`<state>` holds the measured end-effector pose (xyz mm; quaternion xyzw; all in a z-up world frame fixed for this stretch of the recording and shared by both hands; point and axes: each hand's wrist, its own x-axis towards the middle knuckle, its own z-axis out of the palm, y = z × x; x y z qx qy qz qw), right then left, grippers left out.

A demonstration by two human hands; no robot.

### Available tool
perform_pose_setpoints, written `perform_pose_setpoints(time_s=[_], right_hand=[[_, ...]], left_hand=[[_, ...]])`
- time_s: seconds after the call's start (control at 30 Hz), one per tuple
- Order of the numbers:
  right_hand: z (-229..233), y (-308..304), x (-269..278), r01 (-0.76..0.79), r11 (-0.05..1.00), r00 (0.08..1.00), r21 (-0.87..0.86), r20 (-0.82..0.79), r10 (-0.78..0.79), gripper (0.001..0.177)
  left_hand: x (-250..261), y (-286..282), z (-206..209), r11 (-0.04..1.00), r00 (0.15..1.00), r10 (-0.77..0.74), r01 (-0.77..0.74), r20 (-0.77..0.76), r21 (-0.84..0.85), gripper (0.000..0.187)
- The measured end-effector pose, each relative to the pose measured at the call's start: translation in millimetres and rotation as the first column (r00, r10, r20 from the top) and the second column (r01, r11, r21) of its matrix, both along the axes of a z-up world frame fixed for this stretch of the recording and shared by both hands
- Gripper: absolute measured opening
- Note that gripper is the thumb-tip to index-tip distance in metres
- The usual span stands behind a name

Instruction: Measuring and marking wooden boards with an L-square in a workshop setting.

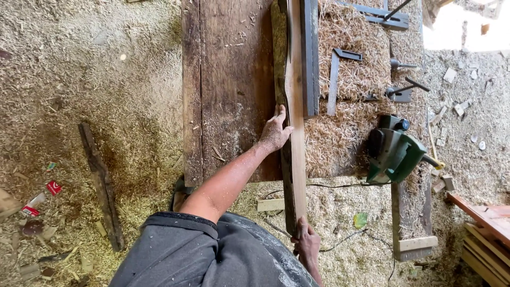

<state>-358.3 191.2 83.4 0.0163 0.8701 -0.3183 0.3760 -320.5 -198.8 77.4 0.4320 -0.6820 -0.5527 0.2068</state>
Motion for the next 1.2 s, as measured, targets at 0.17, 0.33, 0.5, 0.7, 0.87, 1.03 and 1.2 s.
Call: perform_pose_setpoints(time_s=[0.17,0.33,0.5,0.7,0.87,1.03,1.2], right_hand=[[15,-41,-1,0.066,0.994,0.997,-0.082,0.048,-0.062,0.063],[24,-69,-4,-0.05,0.998,0.999,-0.048,-0.01,0.05,0.062],[25,-63,9,0.138,0.952,0.987,-0.274,0.121,-0.108,0.051],[-4,-31,10,0.344,0.877,0.889,-0.336,0.417,-0.189,0.047],[14,-54,14,0.198,0.932,0.953,-0.303,0.282,-0.111,0.056],[25,-62,17,0.16,0.96,0.977,-0.23,0.178,-0.12,0.054],[21,-81,8,0.17,0.973,0.975,-0.159,0.172,-0.142,0.052]], left_hand=[[-5,-30,4,0.994,0.998,-0.047,0.042,0.042,0.105,0.095],[-36,-56,-50,0.999,0.998,0.002,-0.005,-0.062,-0.046,0.096],[-45,-69,-44,0.999,0.999,0.029,-0.029,0.016,-0.017,0.095],[-5,-40,55,0.976,0.984,-0.036,-0.003,0.173,0.22,0.091],[-11,17,-41,0.999,1.0,-0.005,0.004,0.017,0.032,0.074],[-2,38,-29,0.999,0.999,-0.003,0.001,-0.039,-0.038,0.077],[-3,17,-24,1.0,0.998,-0.005,0.004,-0.055,-0.023,0.076]])
